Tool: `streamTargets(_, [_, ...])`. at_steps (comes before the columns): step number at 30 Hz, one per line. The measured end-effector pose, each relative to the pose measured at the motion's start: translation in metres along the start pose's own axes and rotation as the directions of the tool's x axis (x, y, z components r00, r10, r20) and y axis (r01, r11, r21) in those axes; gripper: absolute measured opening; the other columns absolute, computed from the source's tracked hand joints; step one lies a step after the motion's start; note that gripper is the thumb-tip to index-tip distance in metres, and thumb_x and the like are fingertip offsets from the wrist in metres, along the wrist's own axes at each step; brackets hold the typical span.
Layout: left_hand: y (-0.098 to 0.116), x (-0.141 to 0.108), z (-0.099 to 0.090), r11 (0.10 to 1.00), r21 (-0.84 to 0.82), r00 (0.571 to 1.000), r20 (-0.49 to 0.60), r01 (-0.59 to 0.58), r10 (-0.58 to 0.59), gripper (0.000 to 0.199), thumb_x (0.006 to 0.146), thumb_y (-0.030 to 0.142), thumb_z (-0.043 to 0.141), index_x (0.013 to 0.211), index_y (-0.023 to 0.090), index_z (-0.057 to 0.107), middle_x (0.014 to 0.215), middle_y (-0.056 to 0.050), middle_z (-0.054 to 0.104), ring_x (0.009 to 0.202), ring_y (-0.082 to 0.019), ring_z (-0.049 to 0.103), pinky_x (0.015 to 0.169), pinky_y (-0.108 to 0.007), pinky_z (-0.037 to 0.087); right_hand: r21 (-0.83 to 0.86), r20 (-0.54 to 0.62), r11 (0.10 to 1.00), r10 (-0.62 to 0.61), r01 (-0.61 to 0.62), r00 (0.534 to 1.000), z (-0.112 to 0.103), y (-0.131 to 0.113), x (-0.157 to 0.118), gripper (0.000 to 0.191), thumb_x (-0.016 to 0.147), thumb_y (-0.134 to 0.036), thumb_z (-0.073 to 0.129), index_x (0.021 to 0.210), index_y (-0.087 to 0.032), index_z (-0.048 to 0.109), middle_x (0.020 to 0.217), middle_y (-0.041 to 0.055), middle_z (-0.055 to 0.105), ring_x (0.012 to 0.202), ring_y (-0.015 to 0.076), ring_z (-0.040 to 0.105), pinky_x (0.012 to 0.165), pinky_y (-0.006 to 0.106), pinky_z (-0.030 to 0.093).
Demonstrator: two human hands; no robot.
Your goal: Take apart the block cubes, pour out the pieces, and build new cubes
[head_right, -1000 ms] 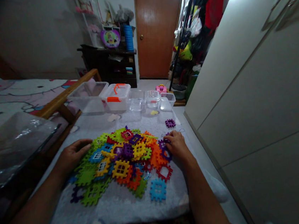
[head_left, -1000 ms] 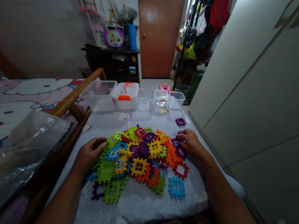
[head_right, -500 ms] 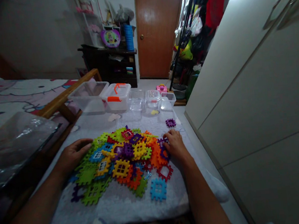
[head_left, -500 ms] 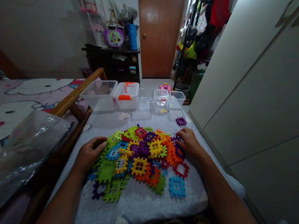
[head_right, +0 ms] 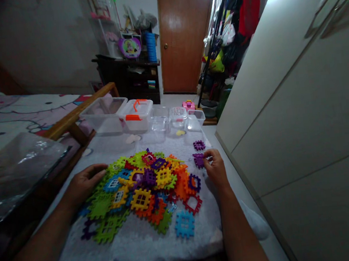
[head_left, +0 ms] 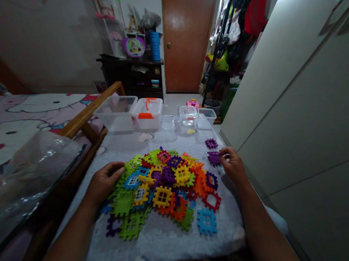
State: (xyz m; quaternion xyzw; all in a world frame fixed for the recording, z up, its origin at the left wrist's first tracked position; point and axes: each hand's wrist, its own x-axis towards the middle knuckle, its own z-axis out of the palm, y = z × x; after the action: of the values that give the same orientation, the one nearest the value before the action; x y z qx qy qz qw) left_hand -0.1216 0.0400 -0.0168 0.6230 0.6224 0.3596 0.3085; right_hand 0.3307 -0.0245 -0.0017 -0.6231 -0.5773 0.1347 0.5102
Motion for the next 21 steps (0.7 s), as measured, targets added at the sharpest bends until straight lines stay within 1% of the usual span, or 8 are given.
streamTargets(2, [0.0, 0.0, 0.0, 1.0, -0.001, 1.0, 0.003, 0.003, -0.003, 0.049, 0.069, 0.06, 0.065, 0.097, 0.02, 0.072, 0.102, -0.008, 0.077, 0.095, -0.028, 0.071, 0.089, -0.035, 0.055, -0.096, 0.009, 0.993, -0.071, 0.071, 0.997, 0.0, 0.005, 0.001, 0.007, 0.078, -0.017, 0.051, 0.078, -0.022, 0.055, 0.089, 0.004, 0.055, 0.086, 0.0203, 0.055, 0.075, 0.033, 0.047])
streamTargets(4, [0.0, 0.0, -0.001, 1.0, 0.006, 1.0, 0.002, -0.002, 0.002, 0.049, 0.069, 0.06, 0.065, 0.097, 0.02, 0.072, 0.102, -0.007, 0.077, 0.094, -0.028, 0.071, 0.088, -0.035, 0.056, -0.196, 0.037, 0.975, -0.095, 0.1, 0.995, 0.0, 0.01, 0.001, 0.011, 0.075, -0.013, 0.048, 0.077, -0.022, 0.055, 0.089, 0.005, 0.054, 0.088, 0.0219, 0.054, 0.079, 0.036, 0.047])
streamTargets(8, [0.0, 0.0, -0.001, 1.0, 0.025, 1.0, -0.004, -0.01, 0.01, 0.048, 0.07, 0.06, 0.065, 0.098, 0.021, 0.073, 0.102, -0.006, 0.077, 0.096, -0.027, 0.071, 0.088, -0.033, 0.055, -0.376, 0.081, 0.919, -0.091, 0.115, 0.993, -0.002, 0.021, -0.001, 0.018, 0.07, -0.009, 0.047, 0.078, -0.023, 0.057, 0.091, 0.0062, 0.054, 0.095, 0.0246, 0.053, 0.089, 0.04, 0.045])
streamTargets(13, [0.005, -0.001, -0.001, 1.0, 0.002, 1.0, -0.01, 0.004, -0.004, 0.05, 0.067, 0.061, 0.067, 0.096, 0.021, 0.073, 0.099, -0.006, 0.077, 0.094, -0.029, 0.071, 0.085, -0.034, 0.056, -0.463, 0.163, 0.878, -0.051, 0.122, 0.985, -0.006, 0.024, -0.005, 0.03, 0.065, -0.005, 0.047, 0.087, -0.022, 0.059, 0.101, 0.0078, 0.057, 0.104, 0.0256, 0.053, 0.095, 0.04, 0.043])
streamTargets(15, [0.006, -0.002, -0.001, 1.0, -0.012, 1.0, -0.009, 0.005, -0.005, 0.05, 0.066, 0.061, 0.068, 0.095, 0.022, 0.073, 0.099, -0.006, 0.078, 0.093, -0.029, 0.071, 0.084, -0.034, 0.056, -0.483, 0.152, 0.868, -0.045, 0.114, 0.987, -0.005, 0.022, -0.006, 0.027, 0.068, -0.01, 0.051, 0.091, -0.022, 0.059, 0.102, 0.0083, 0.057, 0.104, 0.0264, 0.053, 0.096, 0.04, 0.042])
streamTargets(17, [0.007, -0.002, -0.002, 1.0, -0.013, 1.0, -0.008, -0.001, 0.001, 0.049, 0.066, 0.061, 0.068, 0.094, 0.022, 0.074, 0.098, -0.006, 0.078, 0.093, -0.029, 0.071, 0.083, -0.035, 0.056, -0.514, 0.121, 0.852, -0.045, 0.102, 0.992, -0.002, 0.02, -0.007, 0.022, 0.074, -0.022, 0.058, 0.096, -0.021, 0.058, 0.102, 0.0091, 0.058, 0.102, 0.0274, 0.054, 0.095, 0.041, 0.041])
streamTargets(19, [0.006, -0.002, -0.002, 1.0, -0.004, 1.0, -0.01, -0.002, 0.002, 0.048, 0.067, 0.061, 0.067, 0.094, 0.022, 0.074, 0.098, -0.005, 0.078, 0.093, -0.029, 0.071, 0.084, -0.035, 0.056, -0.563, 0.101, 0.822, -0.029, 0.081, 0.994, 0.003, 0.019, -0.008, 0.029, 0.077, -0.036, 0.063, 0.1, -0.02, 0.058, 0.102, 0.0101, 0.059, 0.102, 0.0284, 0.054, 0.094, 0.042, 0.041])
streamTargets(21, [0.005, -0.001, -0.002, 1.0, 0.003, 1.0, -0.01, 0.001, -0.001, 0.048, 0.066, 0.06, 0.067, 0.094, 0.022, 0.073, 0.098, -0.006, 0.077, 0.093, -0.028, 0.071, 0.085, -0.035, 0.055, -0.615, 0.095, 0.787, 0.009, 0.052, 0.995, 0.008, 0.018, -0.009, 0.036, 0.076, -0.042, 0.066, 0.102, -0.018, 0.057, 0.103, 0.0109, 0.059, 0.101, 0.0289, 0.054, 0.093, 0.042, 0.041])
